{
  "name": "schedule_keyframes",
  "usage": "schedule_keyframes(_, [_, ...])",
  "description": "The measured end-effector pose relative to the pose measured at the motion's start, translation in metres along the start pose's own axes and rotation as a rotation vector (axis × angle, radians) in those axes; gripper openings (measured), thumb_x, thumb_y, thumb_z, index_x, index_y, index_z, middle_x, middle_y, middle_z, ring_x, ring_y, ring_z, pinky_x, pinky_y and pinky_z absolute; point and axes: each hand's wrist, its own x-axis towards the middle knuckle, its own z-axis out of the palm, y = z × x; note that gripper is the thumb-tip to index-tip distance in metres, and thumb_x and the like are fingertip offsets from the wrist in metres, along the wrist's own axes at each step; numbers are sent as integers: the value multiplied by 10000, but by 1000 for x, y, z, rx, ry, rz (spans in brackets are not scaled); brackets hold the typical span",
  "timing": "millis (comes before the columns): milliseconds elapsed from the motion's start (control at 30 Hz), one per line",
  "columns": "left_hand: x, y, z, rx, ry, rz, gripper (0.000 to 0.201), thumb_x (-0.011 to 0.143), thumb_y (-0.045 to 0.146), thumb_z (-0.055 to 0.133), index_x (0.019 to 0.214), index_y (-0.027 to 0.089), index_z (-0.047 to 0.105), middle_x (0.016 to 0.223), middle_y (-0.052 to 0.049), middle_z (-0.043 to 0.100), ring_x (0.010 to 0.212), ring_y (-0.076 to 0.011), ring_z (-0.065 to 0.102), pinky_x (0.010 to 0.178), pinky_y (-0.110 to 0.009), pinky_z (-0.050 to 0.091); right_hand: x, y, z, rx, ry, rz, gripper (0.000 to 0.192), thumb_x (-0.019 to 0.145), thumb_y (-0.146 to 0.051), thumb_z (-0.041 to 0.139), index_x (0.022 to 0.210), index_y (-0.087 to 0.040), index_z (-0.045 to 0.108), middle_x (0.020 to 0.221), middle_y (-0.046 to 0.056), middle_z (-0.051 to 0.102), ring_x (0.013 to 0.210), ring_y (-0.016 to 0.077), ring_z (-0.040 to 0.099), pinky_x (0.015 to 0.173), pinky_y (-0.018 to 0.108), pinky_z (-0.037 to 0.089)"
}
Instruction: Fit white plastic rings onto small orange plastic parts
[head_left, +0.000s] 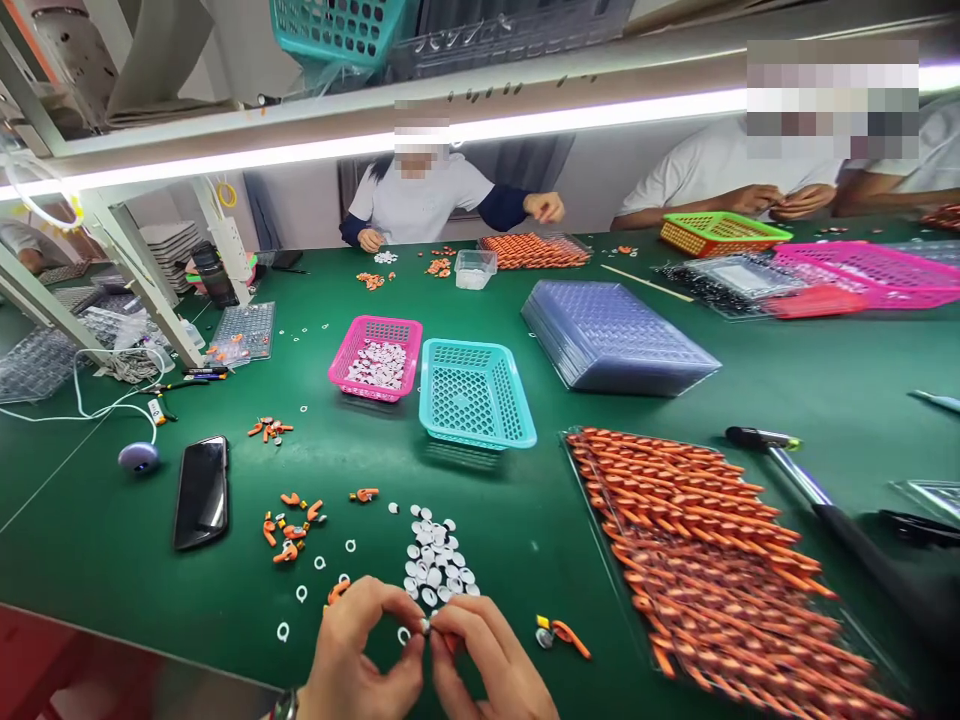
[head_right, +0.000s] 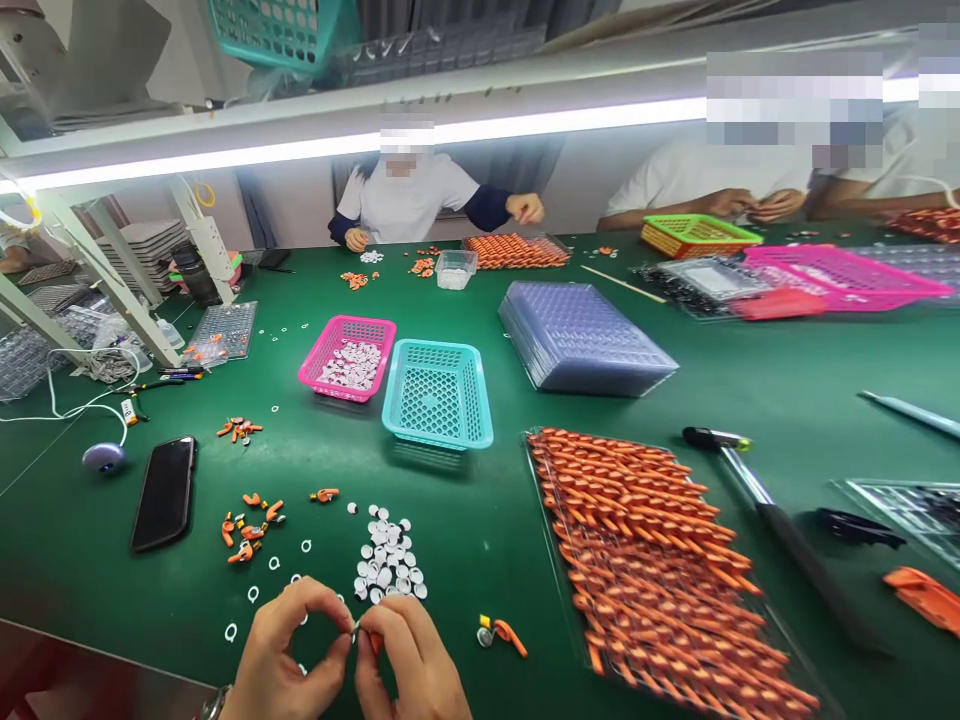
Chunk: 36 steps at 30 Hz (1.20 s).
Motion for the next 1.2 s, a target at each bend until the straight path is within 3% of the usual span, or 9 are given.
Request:
schedule_keyframes(133, [4, 2, -5, 40, -76, -34, 241, 754, 42, 610, 926, 211, 604, 824, -17, 716, 745, -175, 684, 724, -254, 519, 3, 3, -10, -95, -78, -99, 168, 921, -61, 468, 950, -207, 546, 834, 51, 605, 726, 179, 621, 653, 283, 549])
schedule_keyframes(367, [16, 11, -6, 411, -229, 224, 199, 774, 33, 526, 866, 205, 571, 759, -43, 692, 687, -208, 629, 639, -302, 458, 12, 2, -19, -272, -108, -275, 175, 920, -60, 451, 916, -174, 584, 756, 65, 642, 639, 202, 607, 573, 319, 524])
schedule_keyframes(467, [20, 15, -4, 447, -262, 255, 209, 750, 24, 501, 843, 205, 549, 724, -49, 676, 651, -210, 600, 611, -306, 432, 14, -1, -23, -310, -144, -279, 175, 925, -71, 442, 924, -166, 589, 765, 76, 649, 641, 213, 605, 569, 339, 524])
schedule_keyframes(600, [28, 20, -6, 318, -346, 161, 258, 666, 20, 520, 837, 213, 513, 735, -27, 648, 644, -186, 579, 593, -274, 414, 15, -2, -30, -291, -178, -267, 208, 902, -30, 425, 940, -164, 580, 778, 77, 640, 667, 215, 603, 579, 336, 524])
schedule_keyframes(767, [41, 28, -13, 23, -450, -104, 252, 633, 23, 523, 786, 214, 468, 711, 18, 571, 632, -143, 522, 587, -241, 389, 14, -2, -36, -181, -188, -215, 193, 915, -33, 427, 940, -179, 550, 813, 72, 611, 701, 198, 594, 610, 314, 537])
schedule_keyframes(1033, [45, 17, -5, -535, -458, -455, 254, 588, 56, 540, 768, 201, 435, 657, 52, 533, 596, -102, 432, 590, -223, 368, 9, -5, -36, 56, -204, -79, 194, 924, -37, 416, 933, -201, 521, 831, 45, 529, 705, 176, 547, 617, 290, 523])
schedule_keyframes(1133, [43, 14, -5, -504, -430, -454, 259, 594, 45, 552, 767, 203, 440, 650, 62, 519, 581, -97, 424, 571, -213, 359, 8, -4, -36, 136, -157, -37, 189, 923, -49, 417, 941, -208, 519, 837, 38, 527, 706, 169, 548, 616, 277, 515])
schedule_keyframes(1200, [41, 12, -9, -302, -452, -378, 222, 636, 30, 563, 765, 196, 494, 648, 58, 531, 585, -106, 454, 574, -218, 370, 8, -1, -37, 188, -109, 23, 172, 928, -72, 429, 932, -216, 523, 849, 36, 539, 727, 169, 567, 637, 273, 516])
